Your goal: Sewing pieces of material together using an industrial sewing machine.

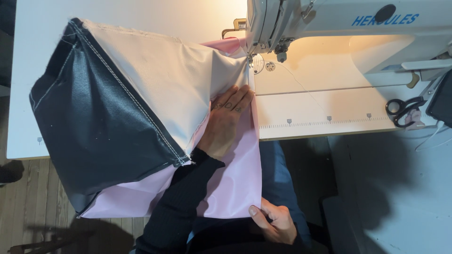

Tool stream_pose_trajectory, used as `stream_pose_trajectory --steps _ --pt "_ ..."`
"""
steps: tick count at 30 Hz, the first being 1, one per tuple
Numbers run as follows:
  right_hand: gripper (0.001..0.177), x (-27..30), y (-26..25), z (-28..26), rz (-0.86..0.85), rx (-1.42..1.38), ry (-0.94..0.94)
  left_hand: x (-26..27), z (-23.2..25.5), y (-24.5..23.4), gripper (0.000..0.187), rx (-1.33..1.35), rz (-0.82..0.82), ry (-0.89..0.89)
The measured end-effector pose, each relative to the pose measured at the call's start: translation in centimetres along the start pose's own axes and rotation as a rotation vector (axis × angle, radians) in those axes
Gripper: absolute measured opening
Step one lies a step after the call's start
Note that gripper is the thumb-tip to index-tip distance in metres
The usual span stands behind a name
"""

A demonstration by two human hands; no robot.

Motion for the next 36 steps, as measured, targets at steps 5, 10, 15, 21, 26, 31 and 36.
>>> stream_pose_trajectory --steps 5,10,15,21,26,31,36 --pt "0.038 -0.2 0.0 -1.2 0.015 -0.002 -0.164 -0.2 0.3 -0.5 0.069 -0.055 -0.011 -0.002" --pt "0.038 -0.2 -0.3 -0.9 0.084 0.039 -0.143 -0.5 -0.2 0.4 0.067 -0.055 0.019 -0.01" --pt "0.04 -0.8 -0.6 -1.8 0.141 0.047 -0.102 -1.6 -1.0 1.0 0.063 -0.068 0.041 -0.032" --pt "0.038 -1.5 -0.9 -3.4 0.192 0.118 -0.074 -2.5 -1.9 1.1 0.062 -0.096 0.053 0.014" --pt "0.034 -1.8 -1.0 -3.3 0.213 0.094 -0.18 -3.3 -2.6 1.6 0.062 0.01 0.036 0.007" --pt "0.03 -2.4 -1.3 -4.1 0.256 0.161 0.004 -3.8 -3.4 1.7 0.059 0.021 0.052 0.09" --pt "0.034 -2.9 -1.2 -4.5 0.262 0.104 0.084 -4.8 -4.1 2.1 0.058 -0.035 0.04 0.089"
Point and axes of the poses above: each hand's wrist, its own x-axis away from the middle knuckle, its own y-axis out of the palm, z = x × y, the point moved 1 cm from there along -x, towards the middle knuckle, and after that the axes turned 1 degree about -z, right-handed, at the moved point
